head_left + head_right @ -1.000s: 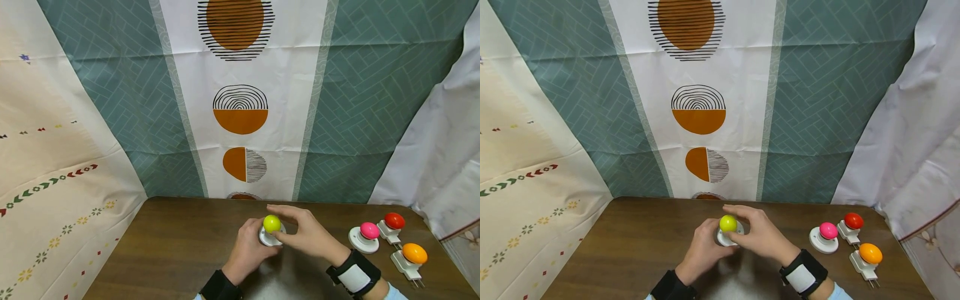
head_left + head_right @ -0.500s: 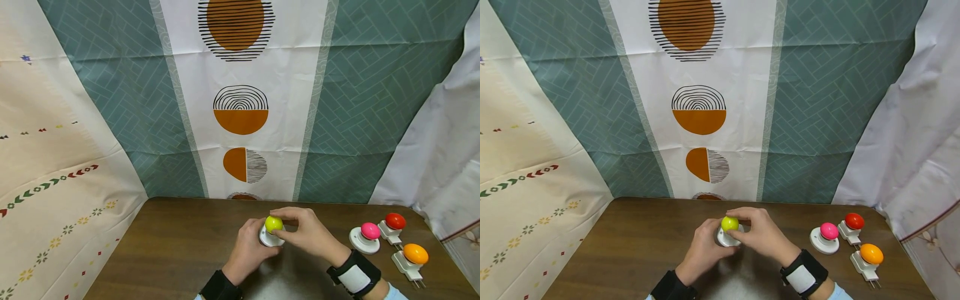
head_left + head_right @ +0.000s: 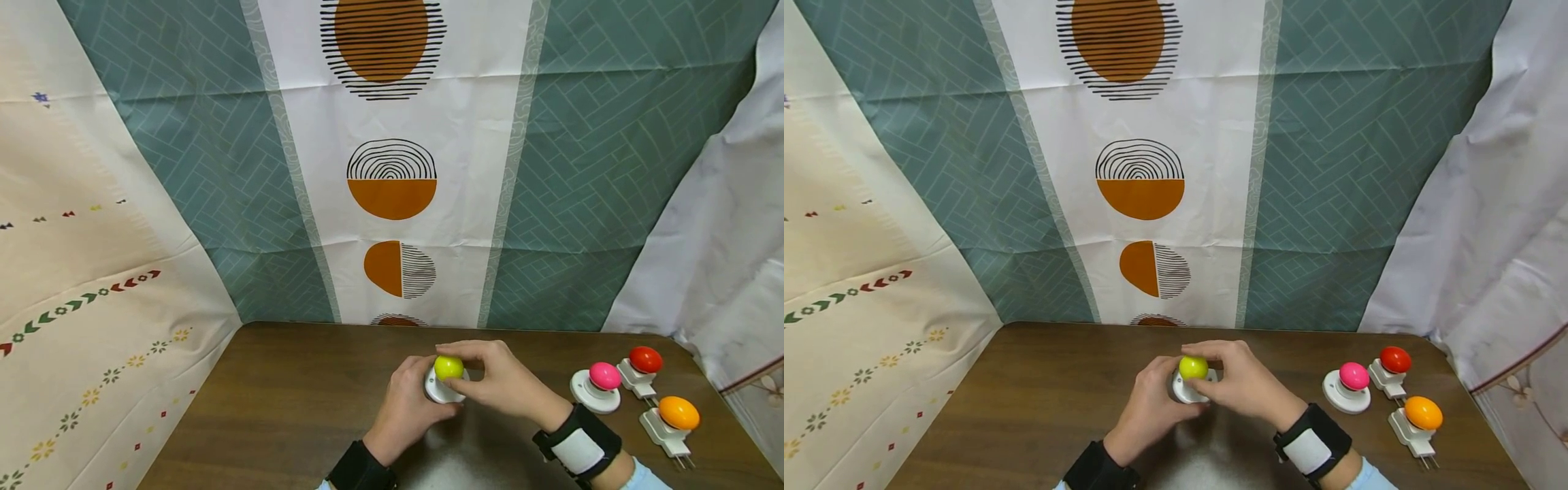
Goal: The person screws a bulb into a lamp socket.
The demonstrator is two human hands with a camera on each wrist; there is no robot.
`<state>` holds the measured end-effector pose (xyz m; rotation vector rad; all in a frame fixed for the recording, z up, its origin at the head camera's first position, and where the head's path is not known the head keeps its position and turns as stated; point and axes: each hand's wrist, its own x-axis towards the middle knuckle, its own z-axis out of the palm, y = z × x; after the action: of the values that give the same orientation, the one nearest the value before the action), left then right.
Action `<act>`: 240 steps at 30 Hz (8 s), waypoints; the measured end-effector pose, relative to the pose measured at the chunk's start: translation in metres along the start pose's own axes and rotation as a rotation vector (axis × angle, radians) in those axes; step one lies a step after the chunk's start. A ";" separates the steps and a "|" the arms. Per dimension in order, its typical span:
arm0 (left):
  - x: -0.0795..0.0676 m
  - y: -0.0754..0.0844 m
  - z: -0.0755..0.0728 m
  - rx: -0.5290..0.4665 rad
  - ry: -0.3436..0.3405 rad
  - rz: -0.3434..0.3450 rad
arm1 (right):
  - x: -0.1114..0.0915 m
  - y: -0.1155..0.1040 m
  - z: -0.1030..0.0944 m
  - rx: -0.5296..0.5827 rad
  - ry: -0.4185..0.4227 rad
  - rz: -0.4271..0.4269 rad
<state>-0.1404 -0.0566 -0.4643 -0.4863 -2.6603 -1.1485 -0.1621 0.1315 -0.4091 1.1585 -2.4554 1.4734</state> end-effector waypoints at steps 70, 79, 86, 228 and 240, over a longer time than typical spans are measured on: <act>0.000 0.003 0.002 -0.025 0.030 0.046 | -0.005 -0.002 0.000 -0.018 0.126 -0.026; 0.001 0.002 0.002 -0.020 0.034 0.049 | -0.004 -0.003 -0.002 -0.021 0.045 -0.033; 0.000 0.001 0.002 -0.020 0.036 0.040 | -0.005 -0.001 0.003 -0.041 0.146 -0.012; -0.005 0.001 0.000 -0.032 0.039 0.014 | -0.012 -0.004 0.008 -0.022 0.218 0.014; -0.004 0.001 0.000 -0.027 0.026 -0.001 | -0.010 -0.004 0.007 -0.015 0.116 -0.020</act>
<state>-0.1360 -0.0566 -0.4648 -0.4714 -2.6262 -1.1840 -0.1498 0.1306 -0.4139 1.0600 -2.3676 1.4695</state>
